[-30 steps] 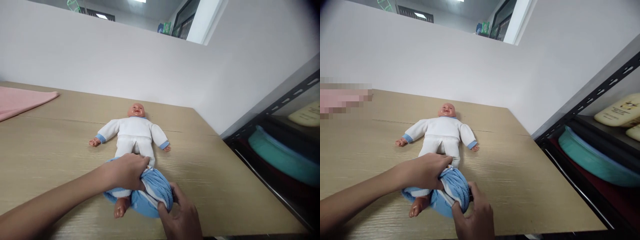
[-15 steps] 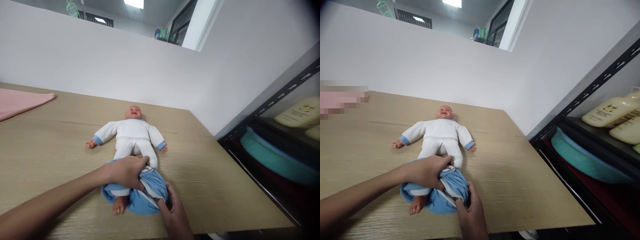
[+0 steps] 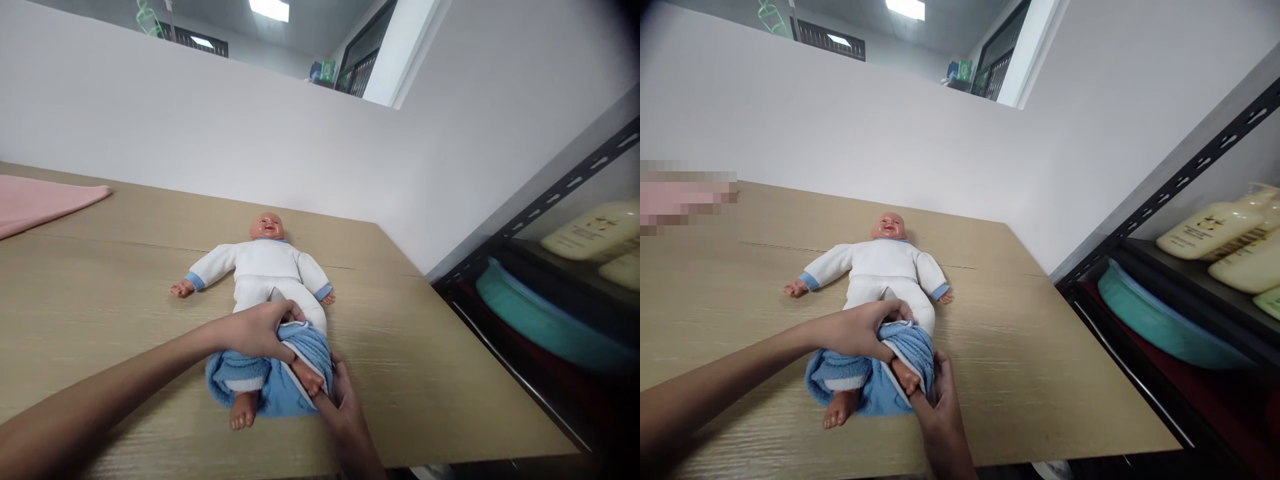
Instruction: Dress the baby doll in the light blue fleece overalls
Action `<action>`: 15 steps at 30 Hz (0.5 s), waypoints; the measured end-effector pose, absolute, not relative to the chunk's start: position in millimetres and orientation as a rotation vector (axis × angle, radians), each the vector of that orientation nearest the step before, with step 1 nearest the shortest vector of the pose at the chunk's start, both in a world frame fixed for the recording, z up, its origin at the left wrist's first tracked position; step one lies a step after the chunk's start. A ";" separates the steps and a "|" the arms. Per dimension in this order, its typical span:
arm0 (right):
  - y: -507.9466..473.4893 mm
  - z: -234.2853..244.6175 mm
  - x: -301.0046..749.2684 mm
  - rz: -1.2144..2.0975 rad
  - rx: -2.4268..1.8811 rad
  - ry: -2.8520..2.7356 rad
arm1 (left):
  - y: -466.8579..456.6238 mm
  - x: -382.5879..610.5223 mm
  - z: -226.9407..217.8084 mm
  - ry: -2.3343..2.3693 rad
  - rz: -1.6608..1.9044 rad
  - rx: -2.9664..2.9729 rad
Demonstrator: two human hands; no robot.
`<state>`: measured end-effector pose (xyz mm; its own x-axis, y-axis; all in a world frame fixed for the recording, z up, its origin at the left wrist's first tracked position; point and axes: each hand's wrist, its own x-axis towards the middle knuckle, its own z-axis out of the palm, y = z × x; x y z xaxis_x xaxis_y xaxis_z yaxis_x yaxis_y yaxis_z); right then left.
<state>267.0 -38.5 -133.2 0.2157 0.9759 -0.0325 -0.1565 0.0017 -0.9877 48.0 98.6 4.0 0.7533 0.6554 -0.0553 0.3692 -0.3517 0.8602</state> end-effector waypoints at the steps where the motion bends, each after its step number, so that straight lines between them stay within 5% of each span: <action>1: -37.4 -133.3 265.1 1.124 -1.177 -0.901 | 98.4 48.3 4.6 0.771 0.393 1.988; 15: 5.8 -90.4 302.8 1.221 -1.132 -1.383 | 115.6 34.3 24.2 0.525 0.277 2.062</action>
<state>302.8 5.8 -90.4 -0.1327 0.9887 0.0693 0.0536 0.0770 -0.9956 34.3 115.6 24.2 0.8819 0.4712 -0.0135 0.2542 -0.4512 0.8554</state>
